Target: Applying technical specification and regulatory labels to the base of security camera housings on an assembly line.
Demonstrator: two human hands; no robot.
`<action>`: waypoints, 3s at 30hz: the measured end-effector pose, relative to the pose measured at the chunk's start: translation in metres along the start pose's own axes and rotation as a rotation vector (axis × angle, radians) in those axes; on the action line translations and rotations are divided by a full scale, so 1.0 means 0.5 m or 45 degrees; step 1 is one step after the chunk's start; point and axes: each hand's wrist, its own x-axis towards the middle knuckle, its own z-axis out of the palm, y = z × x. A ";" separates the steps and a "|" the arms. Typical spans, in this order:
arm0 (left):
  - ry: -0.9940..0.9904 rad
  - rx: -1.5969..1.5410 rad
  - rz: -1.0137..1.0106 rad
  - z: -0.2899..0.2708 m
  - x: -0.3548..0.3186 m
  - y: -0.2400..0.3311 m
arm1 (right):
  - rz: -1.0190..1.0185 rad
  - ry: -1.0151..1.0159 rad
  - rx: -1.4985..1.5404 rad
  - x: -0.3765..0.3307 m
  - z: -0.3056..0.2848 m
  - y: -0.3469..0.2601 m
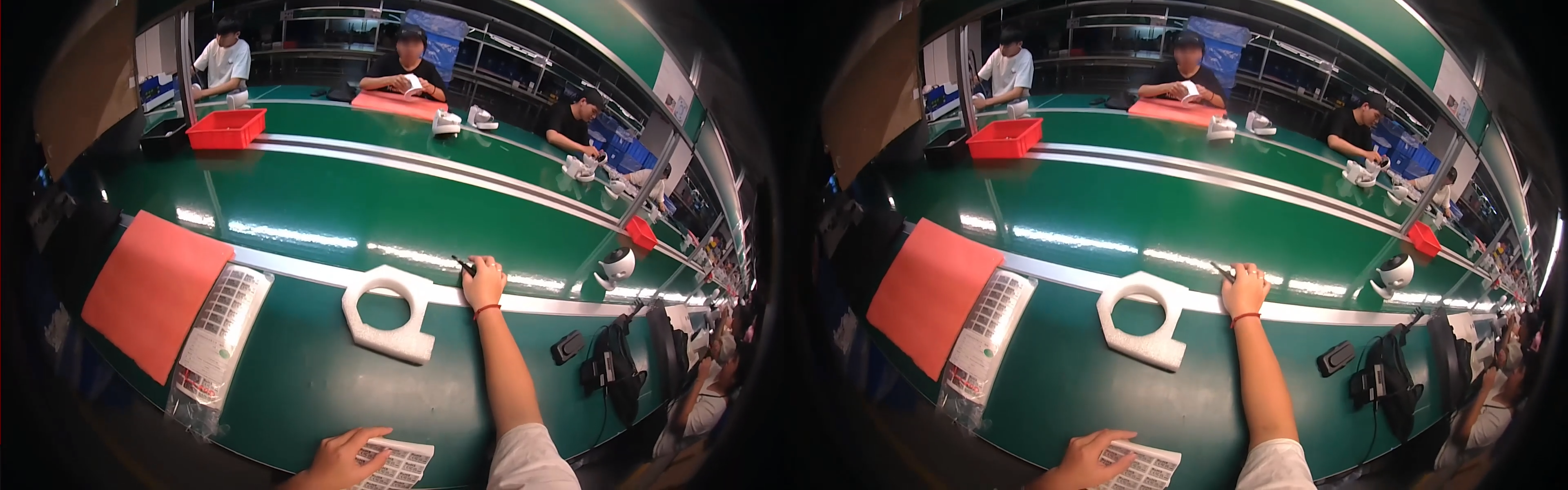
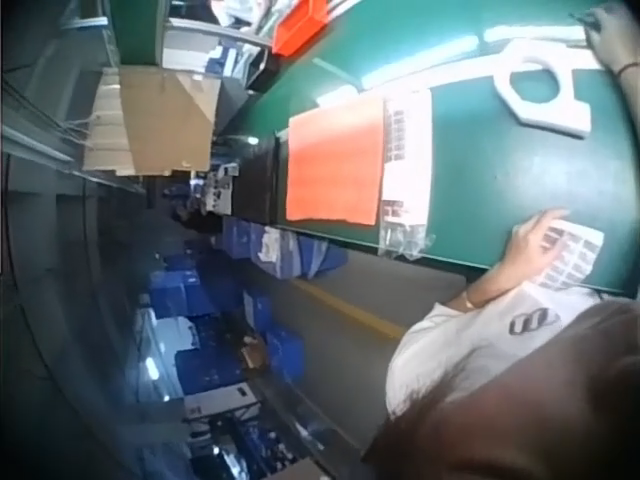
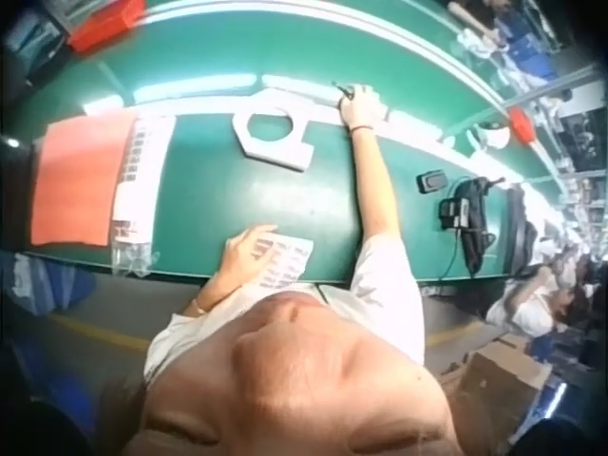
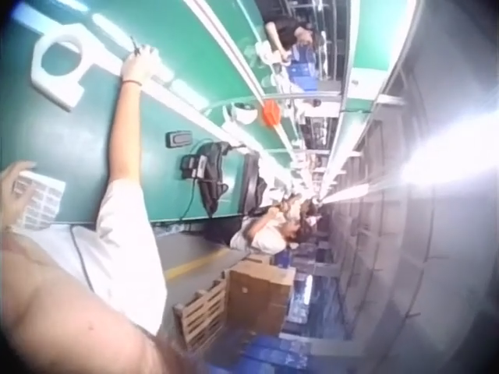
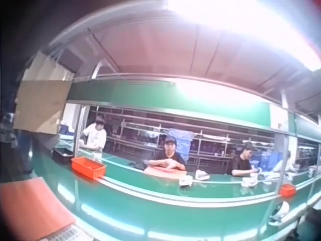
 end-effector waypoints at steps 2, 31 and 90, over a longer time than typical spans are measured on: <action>-0.002 -0.017 -0.019 0.002 -0.001 -0.006 | -0.021 0.044 0.011 0.000 0.002 0.002; 0.091 0.026 0.088 0.010 -0.001 -0.014 | 0.155 0.099 0.381 0.013 -0.013 -0.009; 0.071 0.234 0.303 0.006 0.015 -0.031 | -0.190 -0.739 0.901 0.016 -0.189 -0.168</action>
